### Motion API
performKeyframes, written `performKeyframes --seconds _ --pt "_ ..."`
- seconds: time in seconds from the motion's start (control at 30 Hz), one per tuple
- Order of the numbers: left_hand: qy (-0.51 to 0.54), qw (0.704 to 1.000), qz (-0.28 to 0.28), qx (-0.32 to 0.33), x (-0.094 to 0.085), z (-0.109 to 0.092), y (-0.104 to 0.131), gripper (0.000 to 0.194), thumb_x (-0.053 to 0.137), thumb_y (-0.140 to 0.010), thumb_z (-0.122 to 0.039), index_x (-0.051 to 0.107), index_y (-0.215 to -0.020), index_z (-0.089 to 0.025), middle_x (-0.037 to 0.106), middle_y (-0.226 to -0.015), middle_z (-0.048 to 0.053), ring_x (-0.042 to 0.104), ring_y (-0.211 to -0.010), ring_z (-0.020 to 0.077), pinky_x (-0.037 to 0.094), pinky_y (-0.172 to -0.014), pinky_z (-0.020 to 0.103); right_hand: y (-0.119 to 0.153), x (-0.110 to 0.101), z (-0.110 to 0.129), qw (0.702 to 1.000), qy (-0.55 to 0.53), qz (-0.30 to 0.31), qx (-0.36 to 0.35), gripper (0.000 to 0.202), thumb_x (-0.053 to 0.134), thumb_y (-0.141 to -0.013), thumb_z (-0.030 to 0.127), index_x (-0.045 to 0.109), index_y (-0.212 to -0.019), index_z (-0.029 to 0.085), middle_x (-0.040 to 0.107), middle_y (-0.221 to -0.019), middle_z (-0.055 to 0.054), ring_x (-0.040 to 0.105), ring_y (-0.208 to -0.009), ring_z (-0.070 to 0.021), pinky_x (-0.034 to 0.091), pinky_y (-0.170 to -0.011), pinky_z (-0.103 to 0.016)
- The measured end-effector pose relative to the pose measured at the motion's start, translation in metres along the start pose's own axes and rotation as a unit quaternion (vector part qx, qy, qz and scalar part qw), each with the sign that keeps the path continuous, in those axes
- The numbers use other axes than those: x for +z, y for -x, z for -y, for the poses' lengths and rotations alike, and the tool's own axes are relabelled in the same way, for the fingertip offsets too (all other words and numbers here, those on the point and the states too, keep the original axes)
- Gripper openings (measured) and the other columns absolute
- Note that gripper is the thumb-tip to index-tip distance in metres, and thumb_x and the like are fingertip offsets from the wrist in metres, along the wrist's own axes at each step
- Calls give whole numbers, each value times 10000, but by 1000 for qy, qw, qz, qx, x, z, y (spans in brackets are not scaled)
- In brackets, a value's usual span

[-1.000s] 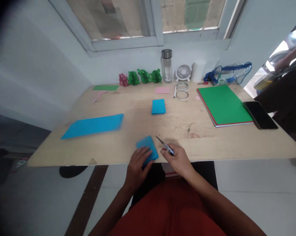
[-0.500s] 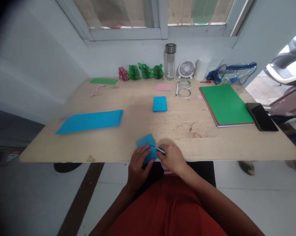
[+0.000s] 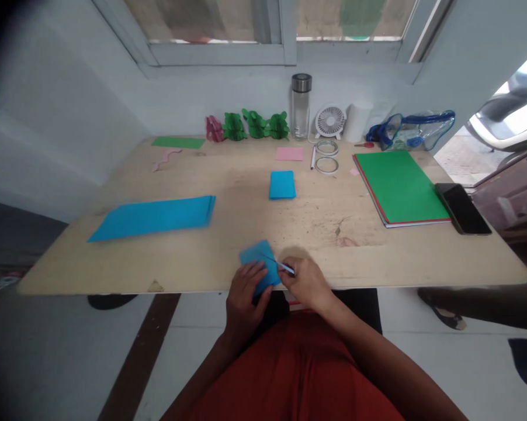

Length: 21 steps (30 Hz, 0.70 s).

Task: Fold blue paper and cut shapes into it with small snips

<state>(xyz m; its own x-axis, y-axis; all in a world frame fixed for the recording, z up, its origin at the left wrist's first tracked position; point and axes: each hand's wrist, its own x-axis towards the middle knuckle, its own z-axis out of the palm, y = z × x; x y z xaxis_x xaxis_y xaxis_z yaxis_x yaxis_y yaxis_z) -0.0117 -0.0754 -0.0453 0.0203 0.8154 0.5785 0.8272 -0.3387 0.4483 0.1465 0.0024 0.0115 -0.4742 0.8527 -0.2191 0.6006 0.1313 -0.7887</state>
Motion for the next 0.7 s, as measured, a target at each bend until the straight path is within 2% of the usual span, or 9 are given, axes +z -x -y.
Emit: performKeyframes --seconds 0.3,0.7 --pt "6 1000 -8 -7 2 0 1 287 527 -855 -173 540 -1142 -163 642 -1146 113 512 -1210 247 397 -1026 494 -2 -5 0 1000 -20 6 -4 237 488 -843 299 545 -643 187 492 -553 26 423 -522 -102 283 -509 -236" --pt "-1 1000 -12 4 3 1 1 249 525 -851 -163 549 -1098 -143 644 -1130 128 508 -1215 246 387 -1036 488 -3 1 11 997 71 18 3 294 500 -852 366 569 -630 186 531 -570 6 428 -529 -108 259 -529 -250"
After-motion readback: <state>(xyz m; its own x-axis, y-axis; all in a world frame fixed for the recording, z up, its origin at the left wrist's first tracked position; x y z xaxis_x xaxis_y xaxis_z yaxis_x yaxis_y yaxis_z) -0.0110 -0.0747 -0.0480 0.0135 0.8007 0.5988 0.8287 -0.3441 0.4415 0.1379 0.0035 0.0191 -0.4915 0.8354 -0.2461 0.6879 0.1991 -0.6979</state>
